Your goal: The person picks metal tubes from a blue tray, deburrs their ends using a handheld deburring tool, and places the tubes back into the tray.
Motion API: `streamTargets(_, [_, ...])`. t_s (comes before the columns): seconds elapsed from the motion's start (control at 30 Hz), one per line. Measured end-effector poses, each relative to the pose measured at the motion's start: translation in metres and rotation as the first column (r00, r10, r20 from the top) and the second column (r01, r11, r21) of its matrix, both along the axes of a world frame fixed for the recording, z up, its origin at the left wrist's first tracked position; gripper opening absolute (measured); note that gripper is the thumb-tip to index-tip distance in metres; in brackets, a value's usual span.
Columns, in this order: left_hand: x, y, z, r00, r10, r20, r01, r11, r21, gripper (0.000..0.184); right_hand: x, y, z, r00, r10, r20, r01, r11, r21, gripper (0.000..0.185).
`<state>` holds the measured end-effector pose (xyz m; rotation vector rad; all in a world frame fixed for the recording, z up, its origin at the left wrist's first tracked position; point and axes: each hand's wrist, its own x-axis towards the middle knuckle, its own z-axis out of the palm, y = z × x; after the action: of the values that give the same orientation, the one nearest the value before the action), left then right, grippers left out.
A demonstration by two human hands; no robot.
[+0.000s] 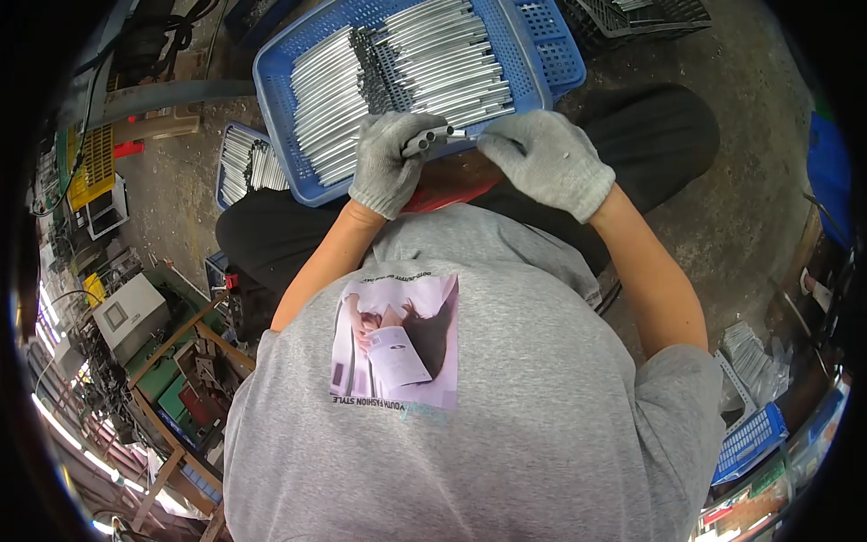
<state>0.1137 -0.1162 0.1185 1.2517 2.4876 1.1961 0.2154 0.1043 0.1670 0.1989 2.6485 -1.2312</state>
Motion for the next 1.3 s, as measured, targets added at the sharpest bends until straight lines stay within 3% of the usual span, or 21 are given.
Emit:
streamTargets(0.1, [-0.004,0.008,-0.008,1.0,0.021,0.022,-0.019,0.997,-0.074,0.02,-0.006,0.004,-0.003,0.999,-0.054,0.009,0.052,0.993,0.107,0.029])
streamTargets(0.17, [-0.007,0.019,-0.019,0.998,0.045,0.052,-0.037,0.989,-0.142,0.016,-0.005,0.012,-0.014,0.988,-0.098,-0.122,0.138,0.917,0.375,0.028])
streamTargets(0.2, [-0.009,0.025,-0.023,0.992,0.051,0.113,-0.025,0.975,-0.22,0.016,-0.004,0.017,-0.017,0.983,-0.106,-0.15,0.16,0.897,0.412,0.026])
streamTargets(0.23, [-0.013,0.031,-0.029,0.983,0.061,0.173,-0.008,0.955,-0.295,0.016,-0.002,0.018,-0.018,0.983,-0.105,-0.151,0.16,0.897,0.412,0.026])
streamTargets(0.3, [-0.018,0.043,-0.049,0.973,0.071,0.221,-0.018,0.973,-0.231,0.02,0.002,0.02,-0.017,0.976,-0.154,-0.156,0.205,0.892,0.402,0.024])
streamTargets(0.37, [-0.02,0.054,-0.053,0.948,0.134,0.288,-0.01,0.92,-0.392,0.026,0.008,0.02,-0.019,0.975,-0.148,-0.167,0.205,0.89,0.406,0.023])
streamTargets(0.4, [-0.021,0.056,-0.056,0.971,0.082,0.226,0.019,0.911,-0.411,0.034,0.01,0.02,-0.02,0.974,-0.143,-0.178,0.205,0.891,0.405,0.023])
streamTargets(0.53, [-0.022,0.054,-0.055,0.974,0.034,0.222,0.056,0.92,-0.387,0.038,0.016,0.021,-0.024,0.971,-0.153,-0.184,0.217,0.889,0.403,0.022])
streamTargets(0.7, [-0.022,0.028,-0.037,0.93,-0.047,0.365,0.115,0.979,-0.169,0.022,0.017,0.013,-0.015,0.958,-0.098,-0.27,0.185,0.931,0.316,0.021])
streamTargets(0.73, [-0.022,0.023,-0.031,0.921,-0.087,0.381,0.141,0.983,-0.117,0.011,0.016,0.011,-0.012,0.958,-0.094,-0.269,0.18,0.932,0.315,0.021])
streamTargets(0.83, [-0.019,0.011,-0.026,0.947,-0.129,0.293,0.161,0.983,-0.09,0.004,0.012,0.007,-0.003,0.971,-0.041,-0.234,0.114,0.945,0.308,0.021])
streamTargets(1.17, [-0.012,-0.005,-0.004,0.949,-0.187,0.255,0.225,0.966,-0.127,0.012,0.01,0.001,-0.002,0.937,0.088,-0.339,0.002,0.967,0.257,0.018])
streamTargets(1.3, [-0.01,-0.004,0.002,0.955,-0.209,0.211,0.222,0.974,-0.037,0.019,0.009,0.0,-0.002,0.937,0.096,-0.337,0.017,0.948,0.317,0.018])
